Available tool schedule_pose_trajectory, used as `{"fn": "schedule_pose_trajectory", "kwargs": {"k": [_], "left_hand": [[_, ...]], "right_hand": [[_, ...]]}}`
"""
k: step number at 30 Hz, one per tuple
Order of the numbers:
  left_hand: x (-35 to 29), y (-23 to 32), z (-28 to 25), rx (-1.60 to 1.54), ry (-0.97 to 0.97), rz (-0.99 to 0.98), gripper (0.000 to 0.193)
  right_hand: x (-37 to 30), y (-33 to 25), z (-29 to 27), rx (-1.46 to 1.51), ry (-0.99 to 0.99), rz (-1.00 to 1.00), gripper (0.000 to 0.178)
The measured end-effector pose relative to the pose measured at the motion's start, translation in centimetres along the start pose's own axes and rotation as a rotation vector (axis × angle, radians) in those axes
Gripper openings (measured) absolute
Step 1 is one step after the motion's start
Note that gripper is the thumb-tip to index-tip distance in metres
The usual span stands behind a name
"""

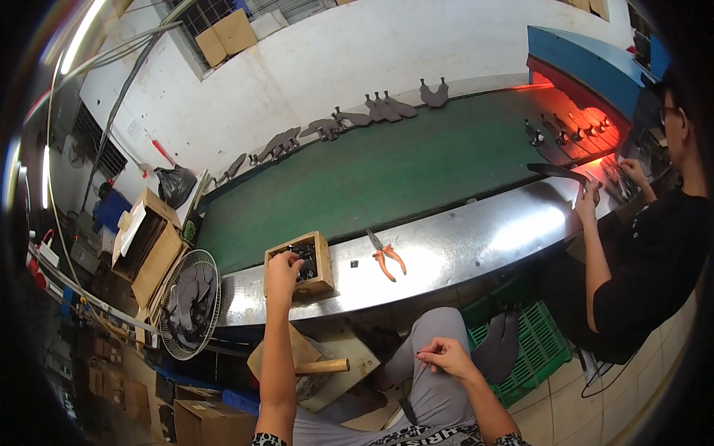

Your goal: Manually assemble shoe upper components by placing and securing small pieces.

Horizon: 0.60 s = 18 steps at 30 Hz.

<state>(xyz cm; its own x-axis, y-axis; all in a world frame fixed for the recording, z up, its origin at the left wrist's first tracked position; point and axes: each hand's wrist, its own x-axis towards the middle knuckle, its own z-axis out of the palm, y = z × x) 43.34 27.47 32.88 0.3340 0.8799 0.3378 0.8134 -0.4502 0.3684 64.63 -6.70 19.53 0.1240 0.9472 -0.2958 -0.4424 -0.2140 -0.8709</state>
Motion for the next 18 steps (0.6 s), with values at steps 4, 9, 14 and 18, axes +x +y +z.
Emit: {"fn": "schedule_pose_trajectory", "kwargs": {"k": [4,9,14,18], "left_hand": [[0.8,0.7,0.8,0.001,-0.105,-0.096,0.016],[-0.5,2.4,0.0,-0.116,0.041,-0.077,0.015],[-6.0,7.2,2.5,0.022,0.14,0.469,0.004],[-7.2,6.1,5.4,0.147,-0.057,0.602,0.003]], "right_hand": [[0.5,1.5,-1.4,0.172,0.054,-0.05,0.012],[0.7,1.6,-1.7,0.273,0.117,-0.066,0.015],[0.9,1.6,-1.7,0.333,0.101,-0.096,0.015],[1.1,1.7,-1.3,0.362,0.088,-0.101,0.015]]}}
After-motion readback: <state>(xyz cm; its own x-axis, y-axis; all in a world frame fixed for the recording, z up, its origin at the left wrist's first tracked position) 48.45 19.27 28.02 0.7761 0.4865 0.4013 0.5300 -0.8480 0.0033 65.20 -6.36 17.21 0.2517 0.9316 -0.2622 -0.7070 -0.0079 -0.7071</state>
